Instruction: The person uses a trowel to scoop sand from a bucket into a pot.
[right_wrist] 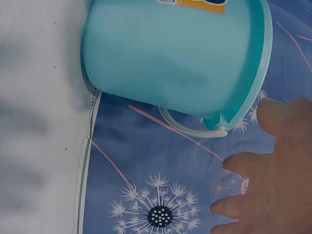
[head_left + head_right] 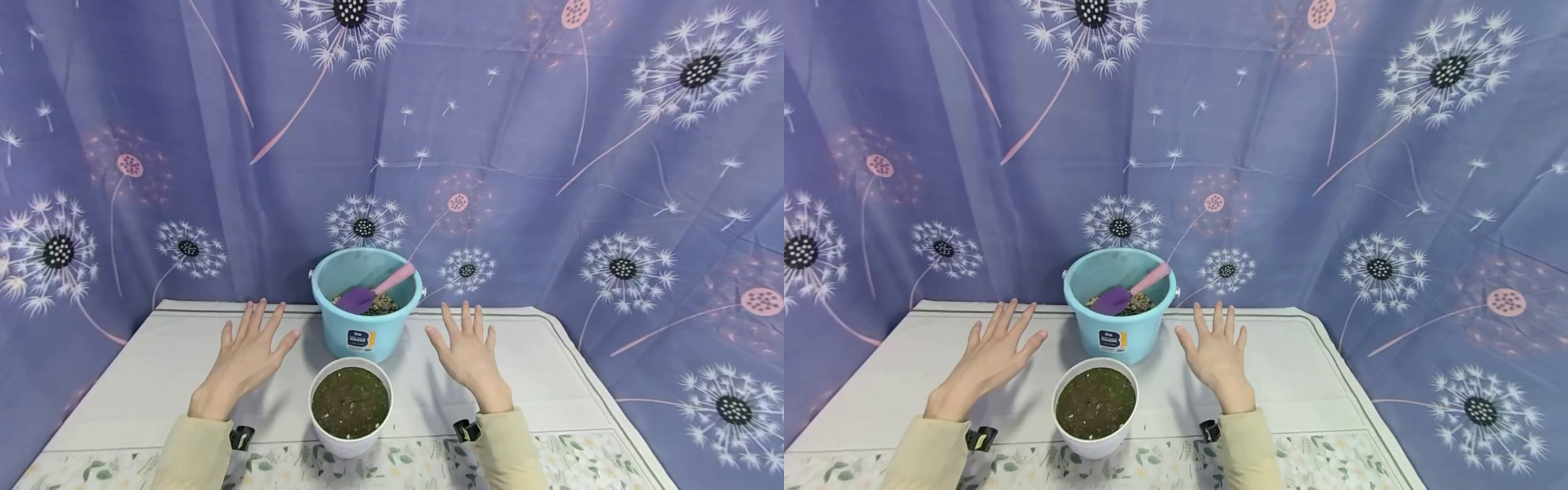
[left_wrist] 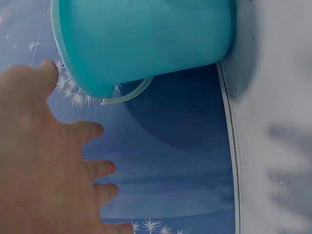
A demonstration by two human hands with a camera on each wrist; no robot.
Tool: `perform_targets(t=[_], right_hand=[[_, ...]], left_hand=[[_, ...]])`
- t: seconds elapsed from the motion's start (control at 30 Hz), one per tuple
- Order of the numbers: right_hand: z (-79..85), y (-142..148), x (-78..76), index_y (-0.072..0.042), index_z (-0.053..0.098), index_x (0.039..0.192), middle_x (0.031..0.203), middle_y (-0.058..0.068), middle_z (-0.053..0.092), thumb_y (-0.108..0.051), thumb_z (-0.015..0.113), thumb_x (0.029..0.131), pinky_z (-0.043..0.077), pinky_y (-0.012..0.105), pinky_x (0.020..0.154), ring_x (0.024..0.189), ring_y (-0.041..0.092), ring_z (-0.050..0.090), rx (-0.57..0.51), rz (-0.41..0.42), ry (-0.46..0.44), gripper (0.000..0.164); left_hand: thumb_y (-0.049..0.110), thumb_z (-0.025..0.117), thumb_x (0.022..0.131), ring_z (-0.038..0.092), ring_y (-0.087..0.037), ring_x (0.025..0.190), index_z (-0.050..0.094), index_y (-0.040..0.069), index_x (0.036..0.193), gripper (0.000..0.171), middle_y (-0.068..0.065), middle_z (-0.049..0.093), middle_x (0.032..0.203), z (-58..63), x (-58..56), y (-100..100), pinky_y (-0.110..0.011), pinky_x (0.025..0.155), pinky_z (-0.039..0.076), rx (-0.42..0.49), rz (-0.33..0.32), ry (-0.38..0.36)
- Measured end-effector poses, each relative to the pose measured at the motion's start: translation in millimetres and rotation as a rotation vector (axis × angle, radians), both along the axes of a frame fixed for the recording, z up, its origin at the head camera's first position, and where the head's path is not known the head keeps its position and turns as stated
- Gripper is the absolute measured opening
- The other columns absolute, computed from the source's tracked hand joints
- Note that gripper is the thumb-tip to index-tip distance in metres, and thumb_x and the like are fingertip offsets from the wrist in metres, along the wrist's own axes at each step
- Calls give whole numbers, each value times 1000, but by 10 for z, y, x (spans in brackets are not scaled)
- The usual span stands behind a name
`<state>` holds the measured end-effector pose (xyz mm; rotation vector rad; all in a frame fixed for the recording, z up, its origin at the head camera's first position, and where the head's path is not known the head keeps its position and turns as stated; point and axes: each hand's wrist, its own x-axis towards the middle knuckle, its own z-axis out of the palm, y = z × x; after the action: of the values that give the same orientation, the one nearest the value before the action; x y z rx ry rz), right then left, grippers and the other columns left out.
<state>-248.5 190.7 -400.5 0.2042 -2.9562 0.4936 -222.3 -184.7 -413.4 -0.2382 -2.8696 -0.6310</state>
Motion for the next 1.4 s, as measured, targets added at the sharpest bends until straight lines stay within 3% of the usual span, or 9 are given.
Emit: perform_targets(t=[0.23, 0.57, 0.93, 1.1, 1.4], right_hand=[[42, 43, -6, -16, 21, 157, 159, 24, 1, -61, 25, 101, -5, 68, 109, 144, 41, -12, -15, 25, 11, 72], [107, 82, -17, -13, 27, 155, 159, 25, 7, -58, 30, 102, 4, 70, 110, 145, 41, -5, 3, 97, 55, 70], [345, 141, -96, -13, 32, 154, 158, 26, 14, -55, 35, 102, 9, 68, 111, 145, 43, 2, 88, 207, 146, 67], [475, 143, -163, -14, 34, 153, 159, 24, 15, -55, 35, 102, 9, 66, 112, 146, 39, -1, 78, 290, 155, 65], [603, 119, -360, -10, 39, 150, 156, 22, 24, -50, 40, 103, 13, 66, 111, 146, 38, 9, 100, 414, 173, 62]], left_hand=[[64, 26, 100, -4, -40, 146, 21, 9, 156, 79, -24, 4, 160, -2, -53, 11, -67, 110, -7, 13, -8, 0], [59, 28, 101, 4, -43, 145, 25, 7, 155, 75, -27, 12, 158, 14, -114, 46, -66, 111, 5, 40, -23, 49], [59, 28, 101, 7, -43, 145, 25, 9, 155, 74, -26, 16, 158, 112, -233, 89, -69, 109, 11, 46, -37, 39], [60, 25, 102, 21, -46, 141, 29, 6, 153, 75, -26, 26, 154, 160, -339, 116, -69, 106, 21, 75, -39, 46], [57, 29, 102, 45, -45, 126, 45, -1, 143, 73, -27, 48, 139, 249, -564, 197, -60, 104, 34, 242, -16, 28]])
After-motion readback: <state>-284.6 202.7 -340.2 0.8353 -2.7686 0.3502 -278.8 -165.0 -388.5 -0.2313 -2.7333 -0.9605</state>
